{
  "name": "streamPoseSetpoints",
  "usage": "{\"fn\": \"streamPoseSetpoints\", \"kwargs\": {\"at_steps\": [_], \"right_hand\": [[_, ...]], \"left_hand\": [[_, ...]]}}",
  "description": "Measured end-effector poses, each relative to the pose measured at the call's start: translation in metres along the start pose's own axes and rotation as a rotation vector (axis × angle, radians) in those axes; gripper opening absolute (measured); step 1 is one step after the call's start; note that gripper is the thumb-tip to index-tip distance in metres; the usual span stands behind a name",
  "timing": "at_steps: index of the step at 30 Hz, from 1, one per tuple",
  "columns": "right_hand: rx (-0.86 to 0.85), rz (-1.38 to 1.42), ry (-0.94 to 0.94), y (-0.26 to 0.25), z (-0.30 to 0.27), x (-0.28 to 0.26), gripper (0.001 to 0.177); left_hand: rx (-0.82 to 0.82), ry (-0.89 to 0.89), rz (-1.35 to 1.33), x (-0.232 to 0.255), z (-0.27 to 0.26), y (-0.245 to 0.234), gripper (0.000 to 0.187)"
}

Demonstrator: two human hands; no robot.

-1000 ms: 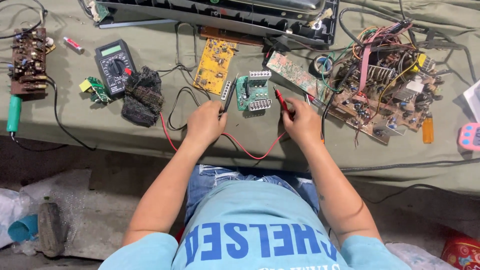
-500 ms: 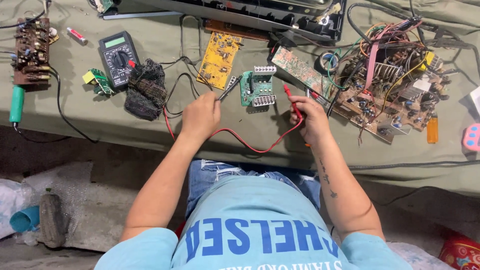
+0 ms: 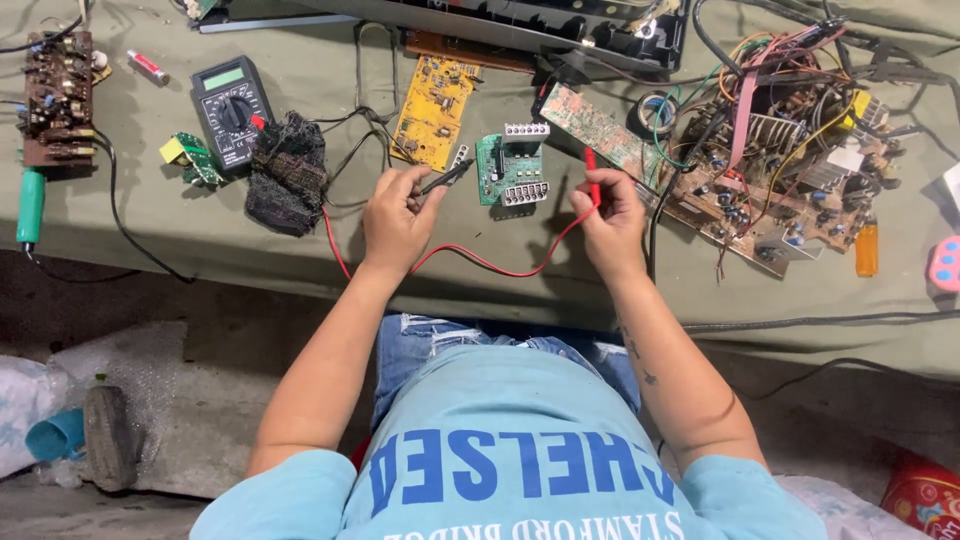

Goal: Testing electrical components on a circuit board using a digital multimeter to diagnose issues.

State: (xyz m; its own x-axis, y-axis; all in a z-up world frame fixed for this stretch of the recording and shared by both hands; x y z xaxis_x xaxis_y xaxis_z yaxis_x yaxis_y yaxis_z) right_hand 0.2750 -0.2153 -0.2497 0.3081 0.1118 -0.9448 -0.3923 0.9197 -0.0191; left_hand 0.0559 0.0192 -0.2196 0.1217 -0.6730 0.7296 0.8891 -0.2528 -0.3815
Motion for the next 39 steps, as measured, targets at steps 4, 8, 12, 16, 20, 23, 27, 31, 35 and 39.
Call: {"fn": "streamPoseSetpoints", "kwargs": {"at_steps": [4, 8, 12, 16, 20, 23, 27, 31, 35, 39], "right_hand": [[0.056, 0.016, -0.018, 0.012, -0.007, -0.011, 0.021], [0.158, 0.027, 0.019, 0.014, -0.003, -0.009, 0.015], [0.253, 0.091, 0.08, 0.023, 0.008, -0.005, 0.013], [0.289, 0.19, 0.164, 0.03, 0.012, 0.02, 0.018], [0.287, 0.247, 0.244, 0.037, 0.025, 0.049, 0.026], [0.257, 0.176, 0.188, 0.041, 0.033, 0.031, 0.03], [0.148, 0.013, 0.07, 0.045, 0.041, 0.034, 0.022], [0.034, -0.117, -0.031, 0.044, 0.034, 0.021, 0.008], [0.01, -0.114, -0.084, 0.049, 0.033, 0.009, 0.013], [0.012, -0.109, -0.108, 0.048, 0.034, 0.008, 0.015]], "left_hand": [[-0.12, -0.025, 0.048, -0.01, -0.005, 0.005, 0.018], [-0.253, -0.049, 0.165, -0.011, -0.006, 0.002, 0.022], [-0.337, -0.052, 0.192, -0.008, 0.0, 0.004, 0.019], [-0.148, -0.014, 0.016, 0.012, 0.009, 0.001, 0.014], [-0.062, -0.032, -0.108, -0.001, 0.011, 0.015, 0.011], [-0.048, -0.041, -0.161, -0.006, 0.011, 0.037, 0.009], [-0.03, -0.041, -0.141, -0.001, 0.013, 0.061, 0.008], [-0.041, -0.002, -0.107, 0.008, 0.017, 0.058, 0.009], [-0.042, 0.034, -0.08, 0.003, 0.013, 0.061, 0.009], [-0.001, 0.092, -0.051, 0.001, 0.01, 0.064, 0.01]]}}
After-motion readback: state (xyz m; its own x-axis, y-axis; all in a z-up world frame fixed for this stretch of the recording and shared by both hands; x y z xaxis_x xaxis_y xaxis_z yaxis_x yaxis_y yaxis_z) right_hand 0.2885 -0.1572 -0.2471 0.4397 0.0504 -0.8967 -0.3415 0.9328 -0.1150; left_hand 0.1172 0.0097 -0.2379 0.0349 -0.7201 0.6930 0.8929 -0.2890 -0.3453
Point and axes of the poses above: each hand's wrist, its own z-axis towards the middle knuckle, its own y-axis out of the palm, x = y × z, the point moved 2 cm from there along z, towards the middle knuckle, and after that the axes turned 11 degrees about x, right-handed, at the moved point
